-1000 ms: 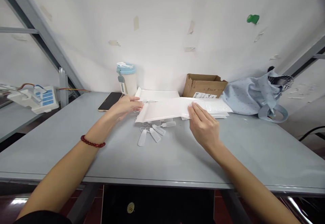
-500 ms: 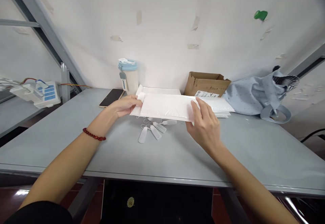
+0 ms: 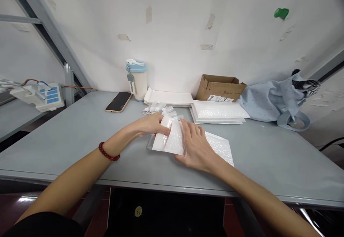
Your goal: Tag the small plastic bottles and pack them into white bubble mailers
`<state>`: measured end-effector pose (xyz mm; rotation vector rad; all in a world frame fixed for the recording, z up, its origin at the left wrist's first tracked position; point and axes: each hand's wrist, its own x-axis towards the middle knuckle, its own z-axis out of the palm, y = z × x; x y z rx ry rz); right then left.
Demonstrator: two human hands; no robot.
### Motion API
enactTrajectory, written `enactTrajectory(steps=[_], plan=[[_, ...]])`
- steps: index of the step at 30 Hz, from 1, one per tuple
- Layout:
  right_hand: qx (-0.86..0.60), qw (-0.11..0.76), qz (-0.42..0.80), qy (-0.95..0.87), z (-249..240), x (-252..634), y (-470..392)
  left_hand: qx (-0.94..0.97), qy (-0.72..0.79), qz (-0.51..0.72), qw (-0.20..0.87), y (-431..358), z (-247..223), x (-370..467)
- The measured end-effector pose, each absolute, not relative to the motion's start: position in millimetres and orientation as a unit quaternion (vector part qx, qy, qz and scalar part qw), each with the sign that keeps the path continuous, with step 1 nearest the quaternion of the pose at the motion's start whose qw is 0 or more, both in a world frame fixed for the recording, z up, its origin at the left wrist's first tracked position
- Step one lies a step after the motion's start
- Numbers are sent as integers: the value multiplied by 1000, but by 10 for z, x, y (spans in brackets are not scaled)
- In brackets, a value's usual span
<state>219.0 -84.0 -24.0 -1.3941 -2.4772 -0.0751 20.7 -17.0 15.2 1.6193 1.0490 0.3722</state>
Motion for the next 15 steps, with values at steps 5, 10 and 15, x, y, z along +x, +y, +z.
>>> enactTrajectory(steps=[5, 10, 15], plan=[[-499, 159, 31, -851, -141, 2231, -773, 718, 458, 131, 508, -172, 182, 160], [-538, 141, 74, -828, -79, 2322, -702, 739, 538, 74, 399, -57, 281, -88], [-560, 146, 71, -813, -36, 2378, -680, 765, 552, -30, 331, -68, 245, -90]])
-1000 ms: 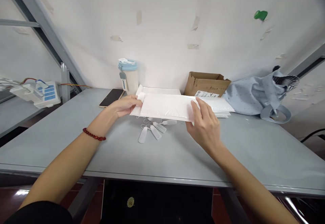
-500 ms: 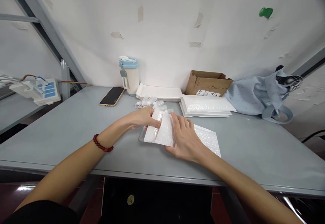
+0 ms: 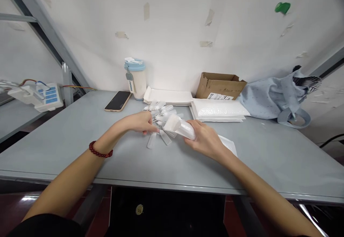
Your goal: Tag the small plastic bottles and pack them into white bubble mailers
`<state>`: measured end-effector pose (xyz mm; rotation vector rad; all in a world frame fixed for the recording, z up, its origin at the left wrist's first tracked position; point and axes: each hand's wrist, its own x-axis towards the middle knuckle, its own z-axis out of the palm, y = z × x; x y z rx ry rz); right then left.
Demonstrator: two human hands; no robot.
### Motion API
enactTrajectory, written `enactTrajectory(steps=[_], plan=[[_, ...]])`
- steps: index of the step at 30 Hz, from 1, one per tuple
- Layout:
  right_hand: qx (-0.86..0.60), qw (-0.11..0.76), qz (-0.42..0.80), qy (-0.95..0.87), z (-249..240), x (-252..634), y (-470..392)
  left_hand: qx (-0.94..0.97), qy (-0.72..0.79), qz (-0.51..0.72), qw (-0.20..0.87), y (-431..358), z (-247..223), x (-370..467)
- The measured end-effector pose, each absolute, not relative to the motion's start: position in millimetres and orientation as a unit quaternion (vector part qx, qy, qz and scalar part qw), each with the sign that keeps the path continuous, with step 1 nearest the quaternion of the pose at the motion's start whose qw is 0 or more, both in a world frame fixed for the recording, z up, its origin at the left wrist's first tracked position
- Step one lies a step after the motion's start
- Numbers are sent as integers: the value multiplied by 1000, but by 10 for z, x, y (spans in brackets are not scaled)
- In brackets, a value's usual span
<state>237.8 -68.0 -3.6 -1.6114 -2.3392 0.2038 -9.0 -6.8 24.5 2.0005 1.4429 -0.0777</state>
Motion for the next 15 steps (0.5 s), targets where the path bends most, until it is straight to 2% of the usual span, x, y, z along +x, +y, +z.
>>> enactTrajectory(steps=[10, 13, 15], plan=[[-554, 142, 63, -818, -66, 2382, -672, 774, 515, -75, 361, -49, 210, -140], [-550, 153, 56, -819, -72, 2391, -668, 757, 526, -27, 387, -29, 291, -242], [-546, 159, 54, -821, -77, 2391, -666, 739, 525, 53, 420, -31, 366, -285]])
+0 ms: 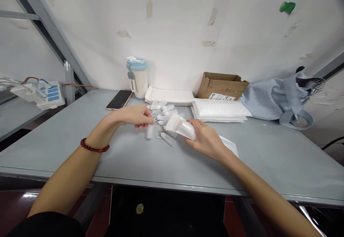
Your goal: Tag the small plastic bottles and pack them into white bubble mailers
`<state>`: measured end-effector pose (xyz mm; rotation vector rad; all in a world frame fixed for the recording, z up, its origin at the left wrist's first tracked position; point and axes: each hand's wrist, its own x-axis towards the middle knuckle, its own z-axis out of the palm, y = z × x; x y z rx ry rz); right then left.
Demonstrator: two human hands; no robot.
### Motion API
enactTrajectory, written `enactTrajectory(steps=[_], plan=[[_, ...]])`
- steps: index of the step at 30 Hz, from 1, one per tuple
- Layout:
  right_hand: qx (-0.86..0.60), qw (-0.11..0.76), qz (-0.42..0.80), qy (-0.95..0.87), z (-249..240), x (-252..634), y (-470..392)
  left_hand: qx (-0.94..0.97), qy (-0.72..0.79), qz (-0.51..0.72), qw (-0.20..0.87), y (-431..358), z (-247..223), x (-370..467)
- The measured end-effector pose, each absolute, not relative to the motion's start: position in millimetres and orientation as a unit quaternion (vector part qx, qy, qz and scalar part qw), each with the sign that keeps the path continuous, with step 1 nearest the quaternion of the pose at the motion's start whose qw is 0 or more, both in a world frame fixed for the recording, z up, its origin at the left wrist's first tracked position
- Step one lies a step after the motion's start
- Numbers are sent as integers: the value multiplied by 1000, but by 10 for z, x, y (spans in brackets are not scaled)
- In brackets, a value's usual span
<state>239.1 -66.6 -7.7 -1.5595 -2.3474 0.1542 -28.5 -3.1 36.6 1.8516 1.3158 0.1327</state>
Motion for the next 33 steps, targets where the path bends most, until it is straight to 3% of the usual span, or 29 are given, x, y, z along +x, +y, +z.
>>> enactTrajectory(steps=[5, 11, 17, 23, 26, 29, 33], plan=[[-538, 170, 61, -823, -88, 2381, -666, 692, 460, 237, 503, -94, 471, -224], [-542, 176, 66, -819, -103, 2381, -650, 712, 419, 223, 518, -119, 230, 26], [-550, 180, 64, -813, -140, 2372, -635, 719, 498, 293, 386, -209, 16, 295], [-553, 176, 58, -812, -138, 2380, -622, 727, 374, 252, 518, -254, 64, 291], [-556, 197, 52, -806, -127, 2402, -610, 736, 419, 293, 445, -219, 191, 158], [-558, 221, 51, -798, -113, 2421, -599, 789, 465, 217, 338, -188, 270, 51], [-566, 229, 48, -791, -101, 2432, -592, 844, 415, 13, 339, -174, 179, 38]])
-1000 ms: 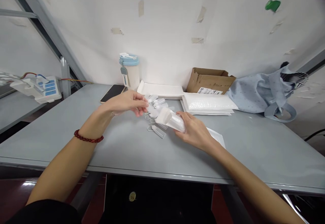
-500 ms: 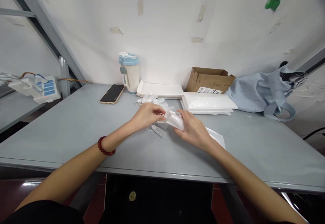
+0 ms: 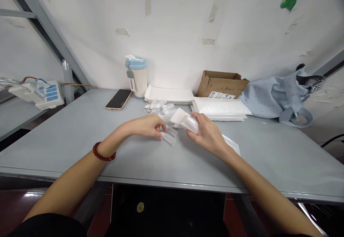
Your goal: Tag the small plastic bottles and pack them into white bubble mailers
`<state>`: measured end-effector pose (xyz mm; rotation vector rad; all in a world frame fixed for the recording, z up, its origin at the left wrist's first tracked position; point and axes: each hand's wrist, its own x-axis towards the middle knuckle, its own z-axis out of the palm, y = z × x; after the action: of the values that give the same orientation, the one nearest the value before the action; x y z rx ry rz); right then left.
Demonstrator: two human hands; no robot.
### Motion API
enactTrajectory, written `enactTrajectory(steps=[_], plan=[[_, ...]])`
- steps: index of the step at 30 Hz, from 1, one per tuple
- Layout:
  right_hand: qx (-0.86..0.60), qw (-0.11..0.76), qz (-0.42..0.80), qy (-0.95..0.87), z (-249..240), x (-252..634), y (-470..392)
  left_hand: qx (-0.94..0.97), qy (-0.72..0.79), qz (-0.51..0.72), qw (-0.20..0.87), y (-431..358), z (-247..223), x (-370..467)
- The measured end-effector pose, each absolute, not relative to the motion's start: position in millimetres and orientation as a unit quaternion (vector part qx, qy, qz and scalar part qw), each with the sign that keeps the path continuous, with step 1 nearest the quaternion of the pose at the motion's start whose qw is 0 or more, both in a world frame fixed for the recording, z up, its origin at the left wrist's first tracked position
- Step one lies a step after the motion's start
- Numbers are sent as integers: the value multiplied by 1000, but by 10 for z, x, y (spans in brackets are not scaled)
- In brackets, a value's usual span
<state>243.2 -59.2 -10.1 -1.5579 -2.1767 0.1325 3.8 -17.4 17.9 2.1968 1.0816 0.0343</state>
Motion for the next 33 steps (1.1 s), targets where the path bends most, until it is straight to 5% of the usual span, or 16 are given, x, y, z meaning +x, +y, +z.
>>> enactTrajectory(steps=[9, 17, 33], plan=[[-561, 205, 42, -801, -125, 2434, -589, 824, 395, 34, 405, -183, 359, -96], [-547, 148, 58, -822, -121, 2343, -640, 833, 447, 132, 299, -185, 365, -89], [-512, 176, 56, -839, -157, 2319, -666, 854, 385, 197, 290, -259, 155, 143]])
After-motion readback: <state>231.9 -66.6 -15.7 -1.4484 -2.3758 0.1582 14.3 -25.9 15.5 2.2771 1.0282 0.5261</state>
